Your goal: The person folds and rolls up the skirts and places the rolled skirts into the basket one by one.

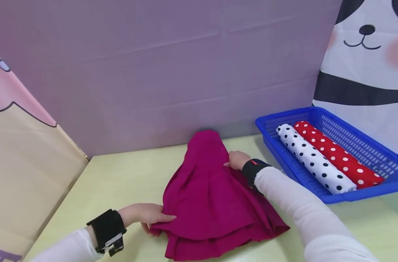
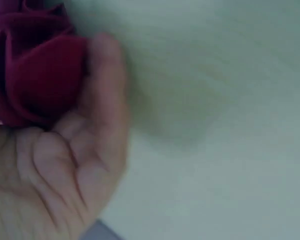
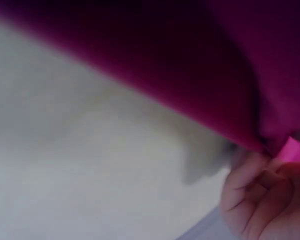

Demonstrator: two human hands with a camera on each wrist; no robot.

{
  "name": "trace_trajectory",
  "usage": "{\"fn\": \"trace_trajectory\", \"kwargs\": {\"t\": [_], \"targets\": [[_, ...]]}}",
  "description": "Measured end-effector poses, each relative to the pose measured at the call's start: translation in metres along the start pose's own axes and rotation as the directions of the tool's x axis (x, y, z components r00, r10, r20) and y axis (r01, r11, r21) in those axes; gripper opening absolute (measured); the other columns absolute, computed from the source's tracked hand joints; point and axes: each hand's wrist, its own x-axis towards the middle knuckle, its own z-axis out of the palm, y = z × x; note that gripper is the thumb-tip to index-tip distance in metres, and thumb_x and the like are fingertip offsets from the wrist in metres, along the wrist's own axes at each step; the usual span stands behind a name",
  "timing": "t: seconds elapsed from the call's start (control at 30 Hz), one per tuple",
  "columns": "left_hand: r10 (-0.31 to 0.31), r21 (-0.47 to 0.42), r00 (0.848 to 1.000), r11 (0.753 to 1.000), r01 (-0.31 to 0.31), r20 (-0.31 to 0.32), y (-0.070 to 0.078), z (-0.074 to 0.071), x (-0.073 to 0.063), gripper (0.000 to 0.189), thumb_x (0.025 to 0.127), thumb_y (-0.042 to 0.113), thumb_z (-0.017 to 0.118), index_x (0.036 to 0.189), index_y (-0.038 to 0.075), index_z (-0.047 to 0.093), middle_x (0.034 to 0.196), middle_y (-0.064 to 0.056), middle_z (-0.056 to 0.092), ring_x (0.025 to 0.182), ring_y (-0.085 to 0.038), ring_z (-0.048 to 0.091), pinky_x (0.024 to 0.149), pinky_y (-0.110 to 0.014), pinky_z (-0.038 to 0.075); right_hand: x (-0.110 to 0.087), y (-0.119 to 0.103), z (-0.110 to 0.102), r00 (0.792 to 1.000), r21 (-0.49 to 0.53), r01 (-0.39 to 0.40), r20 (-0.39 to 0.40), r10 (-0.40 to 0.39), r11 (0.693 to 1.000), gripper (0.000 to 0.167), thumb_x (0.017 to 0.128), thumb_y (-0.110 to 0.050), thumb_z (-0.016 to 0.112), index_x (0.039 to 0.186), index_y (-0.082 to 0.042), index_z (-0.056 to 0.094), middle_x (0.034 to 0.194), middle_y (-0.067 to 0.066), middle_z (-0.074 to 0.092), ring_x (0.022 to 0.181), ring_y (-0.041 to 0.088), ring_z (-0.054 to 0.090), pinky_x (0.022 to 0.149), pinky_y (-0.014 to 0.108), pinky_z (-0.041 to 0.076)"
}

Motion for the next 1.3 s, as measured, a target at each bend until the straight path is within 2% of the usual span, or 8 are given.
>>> {"fn": "trace_trajectory", "kwargs": {"t": [0.17, 0.3, 0.37, 0.5, 0.57, 0.63, 0.87, 1.3], "targets": [[-0.004, 0.170, 0.986, 0.985, 0.033, -0.168, 0.013, -0.016, -0.004, 0.054, 0.095, 0.054, 0.042, 0.093, 0.003, 0.062, 0.078, -0.010, 0.064, 0.067, -0.022, 0.062, 0.068, -0.036, 0.050, -0.049, -0.066, -0.066, 0.992, -0.074, -0.066, 0.106, 0.074, 0.995, 0.047, 0.093, -0.036, 0.054, 0.104, 0.011, 0.054, 0.101, 0.025, 0.063, 0.098, 0.039, 0.061, 0.086, 0.046, 0.048], [0.208, 0.396, 0.901, 0.917, -0.043, -0.382, 0.016, -0.035, 0.004, 0.035, 0.097, 0.030, 0.051, 0.106, -0.003, 0.059, 0.089, -0.017, 0.064, 0.078, -0.027, 0.062, 0.073, -0.038, 0.050, -0.066, -0.094, -0.093, 0.978, -0.045, -0.073, 0.191, 0.080, 0.996, 0.068, 0.093, -0.046, 0.050, 0.132, 0.010, 0.043, 0.128, 0.031, 0.051, 0.122, 0.043, 0.048, 0.100, 0.049, 0.040], [0.370, 0.595, 0.828, 0.802, -0.055, -0.421, 0.018, -0.043, 0.013, 0.038, 0.091, 0.014, 0.060, 0.126, 0.002, 0.052, 0.108, -0.020, 0.061, 0.091, -0.032, 0.062, 0.076, -0.041, 0.051, -0.078, -0.111, -0.100, 0.971, -0.024, -0.047, 0.234, 0.051, 0.999, 0.077, 0.090, -0.052, 0.052, 0.140, 0.005, 0.037, 0.137, 0.032, 0.042, 0.130, 0.044, 0.039, 0.104, 0.051, 0.035], [0.609, 0.904, 0.710, 0.418, 0.091, -0.353, 0.026, -0.050, 0.037, 0.073, 0.084, 0.008, 0.068, 0.146, 0.028, 0.034, 0.141, -0.016, 0.044, 0.120, -0.032, 0.051, 0.089, -0.044, 0.049, -0.108, -0.145, -0.099, 0.932, -0.032, 0.005, 0.361, 0.007, 0.999, 0.088, 0.080, -0.060, 0.062, 0.145, -0.008, 0.035, 0.144, 0.033, 0.032, 0.131, 0.044, 0.038, 0.104, 0.054, 0.034], [0.642, 0.950, 0.705, 0.269, 0.160, -0.301, 0.034, -0.049, 0.047, 0.072, 0.086, 0.013, 0.067, 0.145, 0.037, 0.034, 0.150, -0.008, 0.035, 0.134, -0.028, 0.040, 0.101, -0.043, 0.042, -0.121, -0.157, -0.092, 0.905, -0.049, 0.017, 0.426, 0.006, 0.999, 0.091, 0.075, -0.060, 0.067, 0.146, -0.014, 0.035, 0.147, 0.031, 0.029, 0.130, 0.044, 0.040, 0.103, 0.056, 0.035], [0.610, 0.963, 0.747, 0.212, 0.167, -0.264, 0.041, -0.046, 0.055, 0.067, 0.090, 0.017, 0.063, 0.145, 0.041, 0.033, 0.152, -0.002, 0.033, 0.140, -0.023, 0.032, 0.108, -0.040, 0.035, -0.128, -0.163, -0.084, 0.880, -0.070, 0.017, 0.474, 0.018, 0.997, 0.091, 0.073, -0.057, 0.071, 0.147, -0.018, 0.034, 0.149, 0.029, 0.025, 0.128, 0.042, 0.042, 0.103, 0.055, 0.036], [0.407, 0.950, 0.883, 0.287, 0.119, -0.234, 0.052, -0.033, 0.071, 0.058, 0.095, 0.019, 0.054, 0.145, 0.040, 0.034, 0.152, 0.003, 0.034, 0.143, -0.015, 0.026, 0.113, -0.037, 0.027, -0.130, -0.164, -0.060, 0.870, -0.160, 0.061, 0.492, 0.026, 0.985, 0.084, 0.076, -0.041, 0.076, 0.146, -0.018, 0.036, 0.151, 0.024, 0.022, 0.123, 0.046, 0.045, 0.100, 0.054, 0.040], [0.395, 0.914, 0.875, 0.389, 0.116, -0.279, 0.050, -0.016, 0.073, 0.065, 0.083, 0.032, 0.070, 0.141, 0.018, 0.044, 0.136, -0.015, 0.052, 0.126, -0.024, 0.050, 0.096, -0.035, 0.047, -0.109, -0.155, -0.057, 0.866, -0.281, 0.177, 0.500, -0.013, 0.943, 0.082, 0.079, -0.023, 0.076, 0.148, -0.026, 0.030, 0.155, 0.016, 0.018, 0.128, 0.054, 0.036, 0.094, 0.049, 0.047]]}}
